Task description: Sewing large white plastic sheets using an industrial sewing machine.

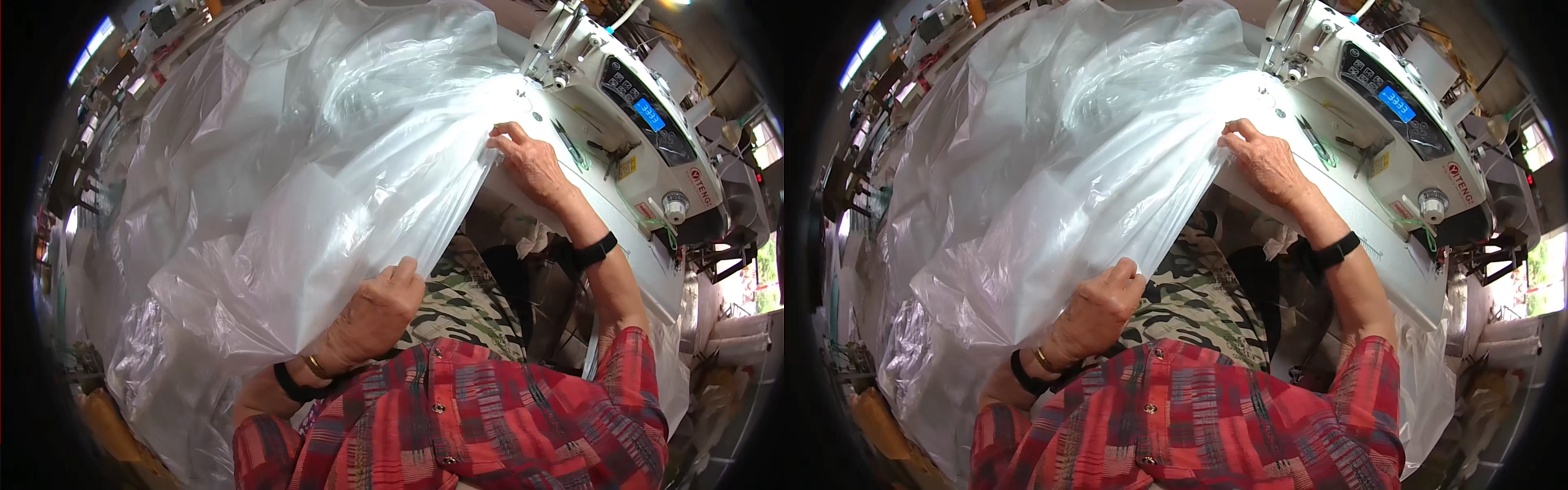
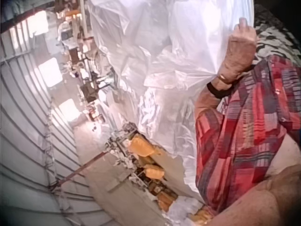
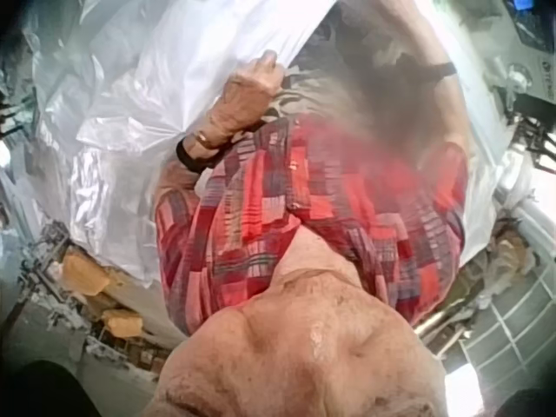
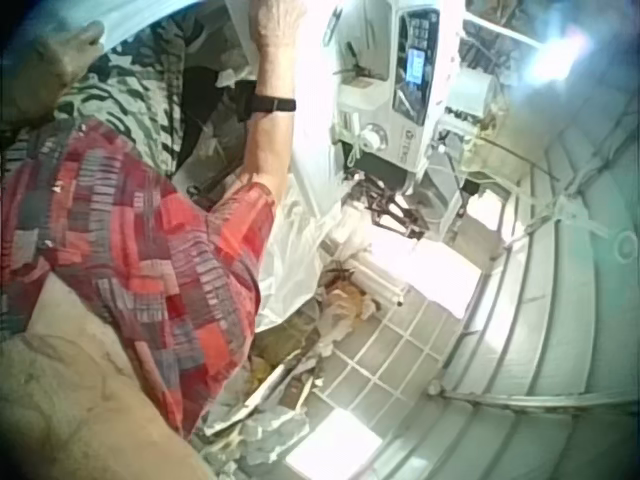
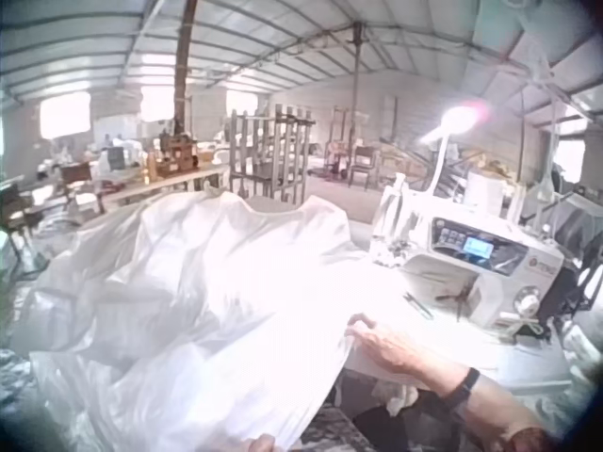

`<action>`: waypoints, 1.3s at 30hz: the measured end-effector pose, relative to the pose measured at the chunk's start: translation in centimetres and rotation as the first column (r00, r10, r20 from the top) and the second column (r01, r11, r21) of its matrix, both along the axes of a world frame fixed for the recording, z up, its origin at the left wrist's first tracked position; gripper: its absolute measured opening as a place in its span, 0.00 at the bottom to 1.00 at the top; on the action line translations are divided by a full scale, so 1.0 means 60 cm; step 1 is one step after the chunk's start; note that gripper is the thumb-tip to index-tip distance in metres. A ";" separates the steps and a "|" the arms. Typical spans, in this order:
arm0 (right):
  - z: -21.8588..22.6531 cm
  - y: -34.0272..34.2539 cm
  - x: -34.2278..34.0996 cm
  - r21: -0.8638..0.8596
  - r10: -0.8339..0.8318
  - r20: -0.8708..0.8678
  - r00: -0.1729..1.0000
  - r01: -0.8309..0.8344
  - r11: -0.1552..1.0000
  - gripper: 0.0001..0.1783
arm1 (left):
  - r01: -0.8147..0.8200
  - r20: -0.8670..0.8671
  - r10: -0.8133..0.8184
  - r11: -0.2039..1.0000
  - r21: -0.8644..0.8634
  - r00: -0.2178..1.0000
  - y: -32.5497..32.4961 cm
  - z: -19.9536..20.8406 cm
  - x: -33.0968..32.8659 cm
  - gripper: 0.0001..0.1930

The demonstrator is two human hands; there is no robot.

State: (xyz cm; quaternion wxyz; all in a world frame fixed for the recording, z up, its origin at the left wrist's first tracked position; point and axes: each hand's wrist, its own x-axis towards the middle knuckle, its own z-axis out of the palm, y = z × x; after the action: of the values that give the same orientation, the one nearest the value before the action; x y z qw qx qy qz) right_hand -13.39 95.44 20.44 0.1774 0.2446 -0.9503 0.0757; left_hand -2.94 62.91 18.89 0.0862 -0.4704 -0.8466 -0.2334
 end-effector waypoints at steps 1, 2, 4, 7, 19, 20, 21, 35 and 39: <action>-0.004 0.005 -0.009 0.014 0.009 0.003 1.000 -0.009 1.000 0.13 | -0.006 0.004 0.006 1.000 0.004 1.000 0.000 0.000 0.004 0.03; -0.010 0.010 -0.016 0.015 0.011 0.005 1.000 -0.011 1.000 0.13 | -0.013 0.046 0.014 1.000 -0.002 0.999 -0.001 -0.001 0.005 0.04; -0.018 0.017 -0.028 -0.003 0.031 0.010 0.999 -0.031 1.000 0.11 | -0.019 0.089 0.020 1.000 -0.008 0.996 -0.003 -0.003 0.005 0.04; -0.013 0.015 -0.035 -0.019 0.047 0.051 0.998 -0.046 0.999 0.10 | 0.013 0.112 -0.012 1.000 -0.006 0.994 -0.006 -0.003 0.006 0.12; -0.018 0.015 -0.055 -0.133 -0.022 0.135 0.991 0.040 0.990 0.13 | 0.009 0.419 -0.072 0.988 0.152 0.905 -0.007 -0.036 -0.023 0.26; -0.017 0.012 -0.053 -0.156 -0.043 0.110 0.993 0.060 0.986 0.13 | 0.041 0.412 -0.095 0.990 0.137 0.906 0.001 -0.038 -0.024 0.26; -0.018 0.005 -0.053 -0.167 -0.067 0.102 0.993 0.083 0.982 0.13 | 0.019 0.502 -0.123 0.978 0.207 0.856 0.006 -0.042 -0.024 0.24; -0.038 0.000 -0.046 -0.099 -0.493 -0.044 0.869 0.487 0.867 0.17 | 0.048 0.524 -0.214 0.949 0.312 0.825 0.056 -0.058 -0.086 0.19; -0.037 -0.006 -0.054 -0.119 -0.476 0.055 0.878 0.479 0.870 0.21 | 0.057 0.455 -0.224 0.934 0.352 0.862 0.081 -0.042 -0.130 0.17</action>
State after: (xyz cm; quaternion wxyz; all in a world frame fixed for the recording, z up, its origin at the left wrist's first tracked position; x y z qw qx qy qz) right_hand -16.63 95.06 18.20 0.1946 -0.0108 -0.9764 0.0934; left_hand -10.75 67.80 16.37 -0.0712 -0.4367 -0.7530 -0.4871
